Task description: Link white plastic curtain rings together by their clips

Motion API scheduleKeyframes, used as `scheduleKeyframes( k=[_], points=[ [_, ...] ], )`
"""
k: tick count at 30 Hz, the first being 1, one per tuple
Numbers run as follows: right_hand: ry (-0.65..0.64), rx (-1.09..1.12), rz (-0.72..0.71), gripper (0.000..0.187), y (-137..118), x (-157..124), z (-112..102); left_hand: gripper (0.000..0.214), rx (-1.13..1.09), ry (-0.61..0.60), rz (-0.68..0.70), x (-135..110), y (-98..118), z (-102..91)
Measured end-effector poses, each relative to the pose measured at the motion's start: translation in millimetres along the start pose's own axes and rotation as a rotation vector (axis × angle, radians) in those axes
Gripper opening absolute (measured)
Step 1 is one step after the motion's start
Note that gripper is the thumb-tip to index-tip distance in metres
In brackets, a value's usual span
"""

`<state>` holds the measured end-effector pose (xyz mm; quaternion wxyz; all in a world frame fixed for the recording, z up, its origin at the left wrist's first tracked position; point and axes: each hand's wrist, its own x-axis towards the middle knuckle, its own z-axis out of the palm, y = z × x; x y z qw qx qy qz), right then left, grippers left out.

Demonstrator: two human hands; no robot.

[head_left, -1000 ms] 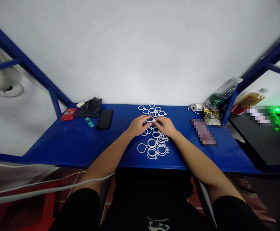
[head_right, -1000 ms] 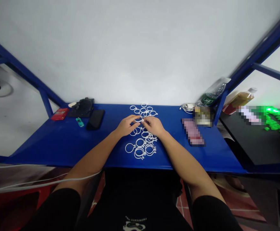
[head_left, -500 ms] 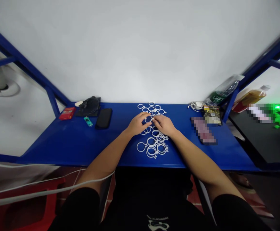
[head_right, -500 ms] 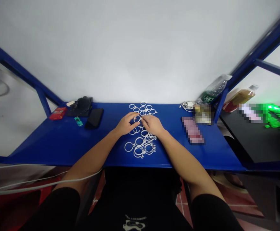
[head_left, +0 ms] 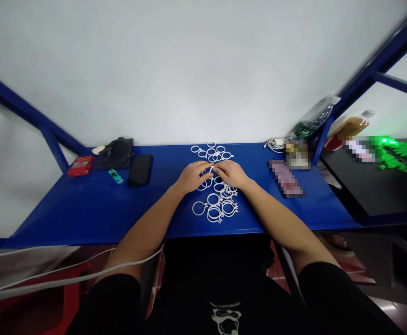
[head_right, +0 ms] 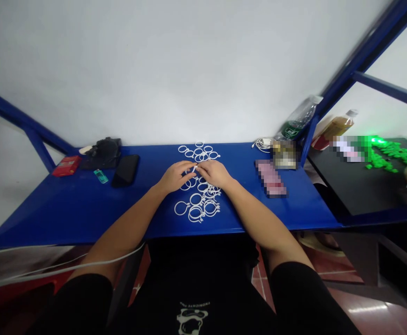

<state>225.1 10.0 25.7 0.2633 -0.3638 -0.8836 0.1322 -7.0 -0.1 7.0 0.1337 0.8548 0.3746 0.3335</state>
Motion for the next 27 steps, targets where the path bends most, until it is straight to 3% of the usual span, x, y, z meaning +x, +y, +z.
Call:
scheduleKeyframes(
  k=[4, 10, 16, 19, 22, 27],
  points=[
    [0.034, 0.035, 0.101, 0.022, 7.1, 1.1, -1.4, 0.040, 0.033, 0.031, -0.133, -2.2, -5.5, 1.1],
    [0.070, 0.069, 0.140, 0.025, 16.6, 0.8, -0.6, 0.038, 0.138, 0.037, -0.300, -4.2, -14.7, 1.3],
    [0.048, 0.080, 0.134, 0.024, 16.2, 0.8, 4.7, 0.054, 0.138, 0.172, -0.417, -1.8, -20.3, 0.0],
    [0.056, 0.084, 0.118, 0.022, 17.0, 0.9, 5.7, 0.045, 0.142, 0.177, -0.401, -0.8, -16.1, -2.0],
    [0.063, 0.094, 0.113, 0.021, 18.1, 1.0, 5.8, 0.032, 0.145, 0.054, -0.308, 0.3, -12.4, -2.3],
    [0.065, 0.115, 0.124, 0.017, 18.7, 0.7, 6.5, 0.037, 0.207, -0.057, -0.184, -0.1, -14.5, 0.0]
  ],
)
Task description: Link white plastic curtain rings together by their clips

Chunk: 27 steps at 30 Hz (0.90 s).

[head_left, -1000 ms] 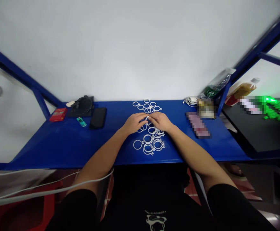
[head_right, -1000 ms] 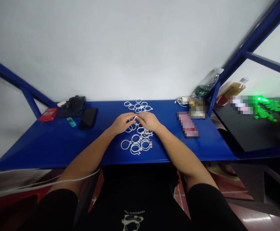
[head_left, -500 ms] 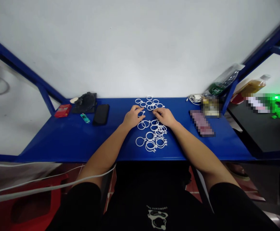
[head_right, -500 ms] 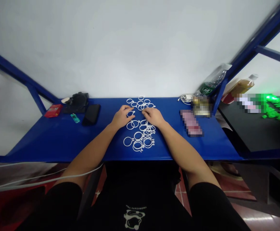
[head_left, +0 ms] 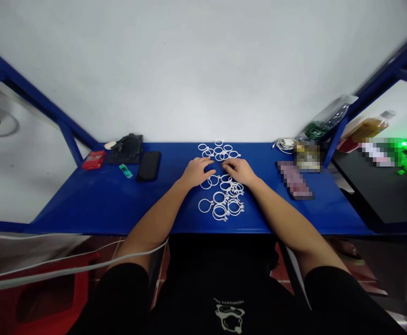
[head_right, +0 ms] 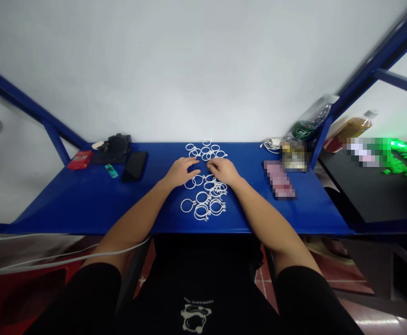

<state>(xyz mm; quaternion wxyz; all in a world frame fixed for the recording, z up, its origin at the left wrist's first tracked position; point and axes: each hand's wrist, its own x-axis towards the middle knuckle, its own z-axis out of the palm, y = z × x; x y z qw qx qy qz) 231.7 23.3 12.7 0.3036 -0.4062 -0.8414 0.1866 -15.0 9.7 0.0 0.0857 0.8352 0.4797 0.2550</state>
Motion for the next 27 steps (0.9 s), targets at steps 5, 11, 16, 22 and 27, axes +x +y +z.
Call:
scheduleKeyframes(
  k=[5, 11, 16, 22, 27],
  points=[
    [-0.050, 0.008, -0.017, 0.015, 0.8, 0.2, 0.8, 0.033, -0.044, -0.044, 0.082, -0.8, -1.7, -2.1],
    [-0.076, 0.003, -0.026, 0.015, -0.2, 0.8, 1.1, 0.027, -0.113, -0.123, 0.169, -2.4, 2.1, -13.6],
    [-0.093, 0.007, -0.021, 0.013, -1.0, 0.6, 0.6, 0.020, -0.058, -0.150, 0.134, -4.3, 5.8, -11.8],
    [-0.116, 0.050, -0.026, 0.017, -2.5, -0.6, -0.8, 0.010, -0.069, -0.103, 0.140, -2.5, 6.2, -6.7],
    [-0.160, 0.060, -0.036, 0.022, -5.6, -1.5, -2.2, 0.012, -0.107, -0.079, 0.116, -1.7, 7.1, -9.4]
  ],
)
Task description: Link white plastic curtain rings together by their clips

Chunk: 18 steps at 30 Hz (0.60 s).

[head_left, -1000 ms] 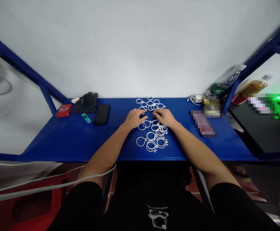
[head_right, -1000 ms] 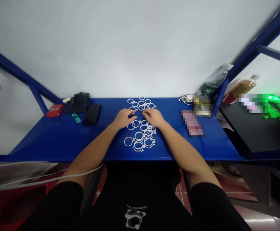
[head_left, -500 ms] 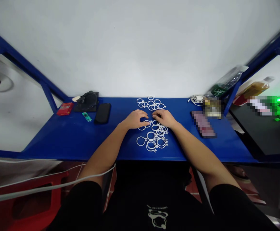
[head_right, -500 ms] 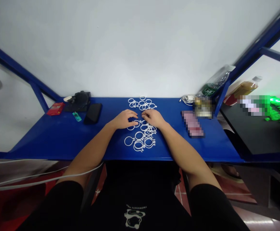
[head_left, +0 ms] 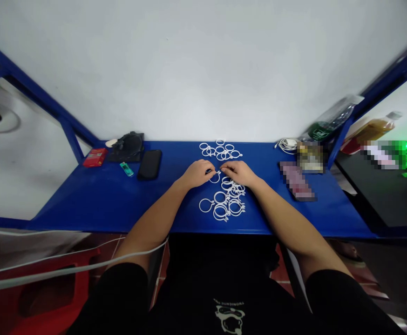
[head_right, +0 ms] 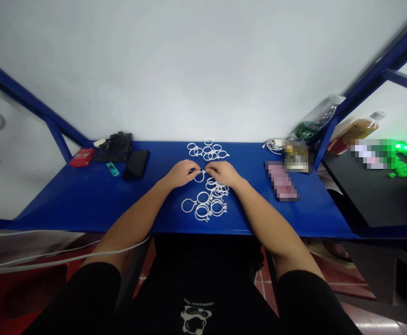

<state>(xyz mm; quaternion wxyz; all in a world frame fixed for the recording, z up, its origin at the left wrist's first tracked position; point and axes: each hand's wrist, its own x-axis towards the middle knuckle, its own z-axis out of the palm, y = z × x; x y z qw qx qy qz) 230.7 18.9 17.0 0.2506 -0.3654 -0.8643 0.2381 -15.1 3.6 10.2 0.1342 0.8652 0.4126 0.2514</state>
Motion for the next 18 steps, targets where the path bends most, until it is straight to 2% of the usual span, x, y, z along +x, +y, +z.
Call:
scheduleKeyframes(
  k=[3, 11, 18],
  points=[
    [-0.005, 0.000, 0.024, 0.019, -1.0, -0.9, 0.5, 0.014, -0.011, 0.026, -0.032, 0.7, 2.8, -0.8],
    [0.050, 0.053, -0.101, 0.021, -2.0, -0.7, 1.9, 0.016, -0.082, 0.075, -0.073, -0.4, 8.5, 1.3],
    [0.102, 0.049, -0.076, 0.024, -7.2, -3.2, 2.0, 0.019, -0.132, 0.080, 0.001, -0.8, 13.0, 1.1]
  ],
)
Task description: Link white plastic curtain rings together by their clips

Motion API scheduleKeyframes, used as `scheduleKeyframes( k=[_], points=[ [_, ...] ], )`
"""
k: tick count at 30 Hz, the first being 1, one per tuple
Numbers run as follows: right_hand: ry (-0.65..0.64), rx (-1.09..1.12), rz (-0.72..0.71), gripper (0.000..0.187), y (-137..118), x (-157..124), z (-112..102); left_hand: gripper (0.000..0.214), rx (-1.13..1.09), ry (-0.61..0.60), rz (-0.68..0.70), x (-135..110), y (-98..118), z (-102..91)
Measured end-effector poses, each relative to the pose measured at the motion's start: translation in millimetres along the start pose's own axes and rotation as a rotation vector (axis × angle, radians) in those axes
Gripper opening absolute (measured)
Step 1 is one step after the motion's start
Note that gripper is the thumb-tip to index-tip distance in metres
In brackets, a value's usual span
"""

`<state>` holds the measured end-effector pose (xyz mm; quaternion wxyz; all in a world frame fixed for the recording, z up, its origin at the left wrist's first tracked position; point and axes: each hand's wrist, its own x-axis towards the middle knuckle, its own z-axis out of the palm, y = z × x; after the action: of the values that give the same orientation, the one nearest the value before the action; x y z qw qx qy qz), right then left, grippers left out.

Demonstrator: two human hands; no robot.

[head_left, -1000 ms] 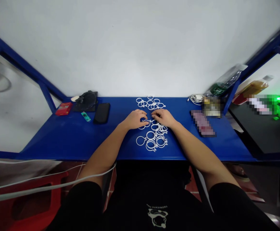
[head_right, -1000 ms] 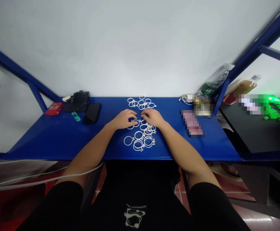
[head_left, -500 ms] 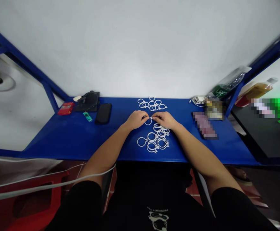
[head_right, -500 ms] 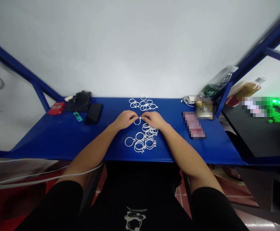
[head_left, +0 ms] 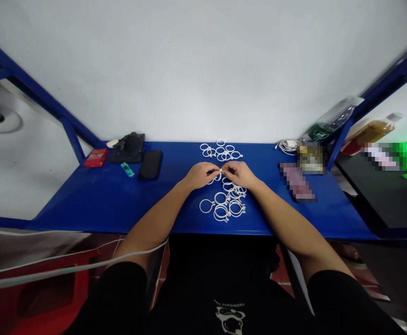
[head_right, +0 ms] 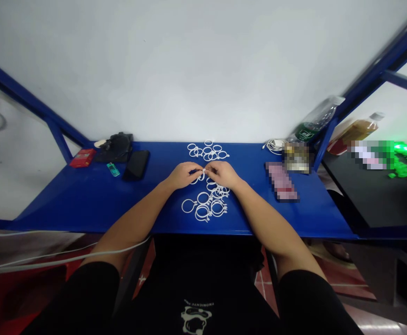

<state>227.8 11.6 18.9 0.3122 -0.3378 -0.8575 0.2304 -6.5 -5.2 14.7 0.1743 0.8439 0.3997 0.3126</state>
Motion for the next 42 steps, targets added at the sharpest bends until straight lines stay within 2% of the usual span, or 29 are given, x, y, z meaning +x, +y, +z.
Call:
scheduleKeyframes(
  k=[7, 13, 15, 18, 21, 26, 31, 34, 37, 42],
  points=[
    [0.082, -0.080, -0.043, 0.027, -5.1, -1.9, 1.8, 0.022, -0.075, 0.096, 0.050, 1.7, 5.0, 1.5],
    [0.211, -0.155, -0.017, 0.028, -3.5, -1.6, 4.3, 0.024, 0.001, 0.189, -0.009, 2.8, 2.4, 2.8],
    [0.287, -0.185, 0.023, 0.029, -3.0, -2.0, 2.9, 0.034, 0.046, 0.151, -0.070, 2.3, -2.6, 0.5],
    [0.360, -0.216, 0.062, 0.028, -1.6, -2.2, 0.4, 0.043, 0.141, -0.012, -0.101, 0.3, -11.7, -3.1],
    [0.301, -0.221, 0.053, 0.025, 0.8, -0.4, 1.8, 0.047, 0.179, -0.123, -0.069, -1.6, -16.6, -3.8],
    [0.127, -0.210, 0.063, 0.030, 3.7, 3.6, 9.0, 0.040, 0.161, -0.182, -0.104, -2.6, -11.6, -1.5],
    [0.124, -0.253, 0.035, 0.023, 3.9, 3.0, 3.1, 0.033, 0.173, -0.211, -0.082, -3.2, -7.1, -4.3],
    [0.129, -0.302, 0.083, 0.022, 6.4, 1.8, -1.2, 0.027, 0.165, -0.190, -0.071, -3.6, -6.5, -4.8],
    [0.052, -0.277, 0.115, 0.020, 11.3, 1.5, -0.5, 0.018, 0.154, -0.151, -0.092, -3.3, -6.5, -2.9],
    [0.038, -0.189, 0.087, 0.025, 14.5, 1.8, 3.4, 0.022, 0.109, -0.037, -0.077, -1.9, -8.0, -0.1]
  ],
)
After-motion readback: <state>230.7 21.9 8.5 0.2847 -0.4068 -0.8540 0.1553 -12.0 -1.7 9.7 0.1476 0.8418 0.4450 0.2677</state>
